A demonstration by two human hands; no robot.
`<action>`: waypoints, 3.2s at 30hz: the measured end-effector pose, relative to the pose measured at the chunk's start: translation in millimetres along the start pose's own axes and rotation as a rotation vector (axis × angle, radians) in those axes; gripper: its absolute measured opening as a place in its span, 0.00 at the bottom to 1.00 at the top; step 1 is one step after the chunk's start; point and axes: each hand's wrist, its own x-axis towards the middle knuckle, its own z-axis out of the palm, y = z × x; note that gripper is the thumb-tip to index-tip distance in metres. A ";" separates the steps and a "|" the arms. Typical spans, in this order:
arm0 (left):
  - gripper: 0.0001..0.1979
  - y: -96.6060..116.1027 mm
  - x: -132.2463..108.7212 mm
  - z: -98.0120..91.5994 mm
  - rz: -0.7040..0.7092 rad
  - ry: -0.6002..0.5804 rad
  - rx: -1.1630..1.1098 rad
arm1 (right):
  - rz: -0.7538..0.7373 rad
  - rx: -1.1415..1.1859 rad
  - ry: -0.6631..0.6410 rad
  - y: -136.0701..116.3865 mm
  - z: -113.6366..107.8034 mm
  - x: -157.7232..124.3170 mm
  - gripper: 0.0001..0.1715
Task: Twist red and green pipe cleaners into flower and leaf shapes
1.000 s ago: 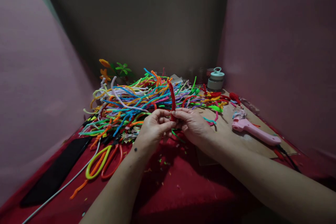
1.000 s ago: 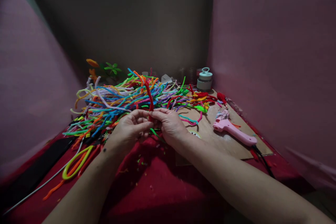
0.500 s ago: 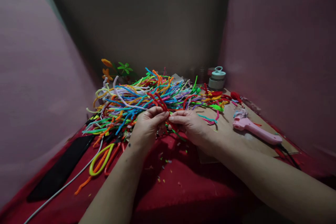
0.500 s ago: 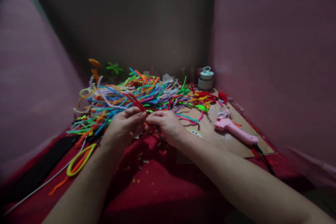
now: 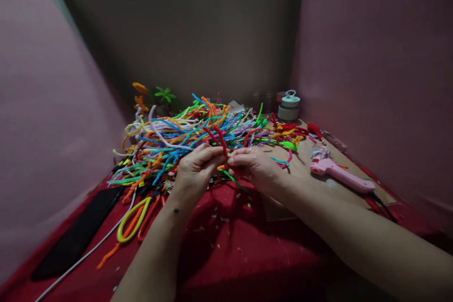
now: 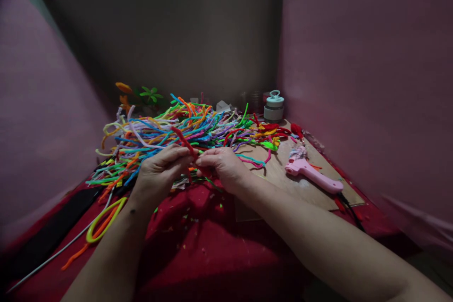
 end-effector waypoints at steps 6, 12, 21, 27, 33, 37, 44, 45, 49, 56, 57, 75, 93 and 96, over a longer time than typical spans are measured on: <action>0.07 -3.0 -0.9 -7.3 0.267 -0.051 0.316 | 0.002 0.003 -0.055 -4.3 0.8 -1.2 0.04; 0.09 22.9 -7.2 -14.6 0.513 -0.063 1.001 | 0.036 0.027 -0.113 -1.8 0.6 -0.9 0.04; 0.07 55.0 -7.9 -16.3 0.540 -0.330 1.286 | -0.143 -0.346 -0.104 3.9 2.0 -3.2 0.06; 0.06 47.0 -3.3 -22.5 0.191 -0.365 0.941 | -0.428 -0.704 -0.072 2.3 8.5 -16.0 0.05; 0.06 37.5 -3.6 -27.1 -0.544 -0.305 -0.056 | -1.021 -1.078 -0.027 -1.2 15.5 -28.5 0.07; 0.09 29.9 -10.7 -23.6 -0.740 -0.333 -0.550 | -1.205 -1.246 -0.047 -0.1 14.9 -30.7 0.09; 0.06 38.8 -20.3 -41.5 -0.340 -0.107 -0.088 | -0.860 -0.806 -0.053 -10.6 20.2 -33.9 0.06; 0.05 41.4 -21.8 -43.8 -0.229 -0.076 0.001 | -0.745 -0.715 -0.063 -12.2 20.9 -34.2 0.06; 0.05 50.1 -26.3 -45.7 0.184 -0.150 0.336 | -0.381 -0.424 -0.193 -13.6 20.8 -33.7 0.04; 0.09 49.6 -24.8 -39.3 0.006 -0.271 0.304 | -0.427 -0.546 -0.172 -10.5 21.4 -36.8 0.04; 0.11 46.4 -24.2 -37.6 -0.113 -0.282 0.226 | -0.506 -0.620 -0.141 -9.8 22.0 -37.7 0.05; 0.10 16.9 -9.1 -27.0 -0.340 -0.167 -0.161 | -0.071 -0.131 -0.126 -8.3 13.0 -18.8 0.08; 0.07 -5.5 -18.4 -22.1 0.073 -0.013 0.424 | -0.093 -0.383 -0.098 5.5 11.5 -13.2 0.08; 0.09 -4.3 -19.0 -23.4 0.028 -0.088 0.472 | -0.476 -0.797 -0.033 6.3 11.6 -18.5 0.10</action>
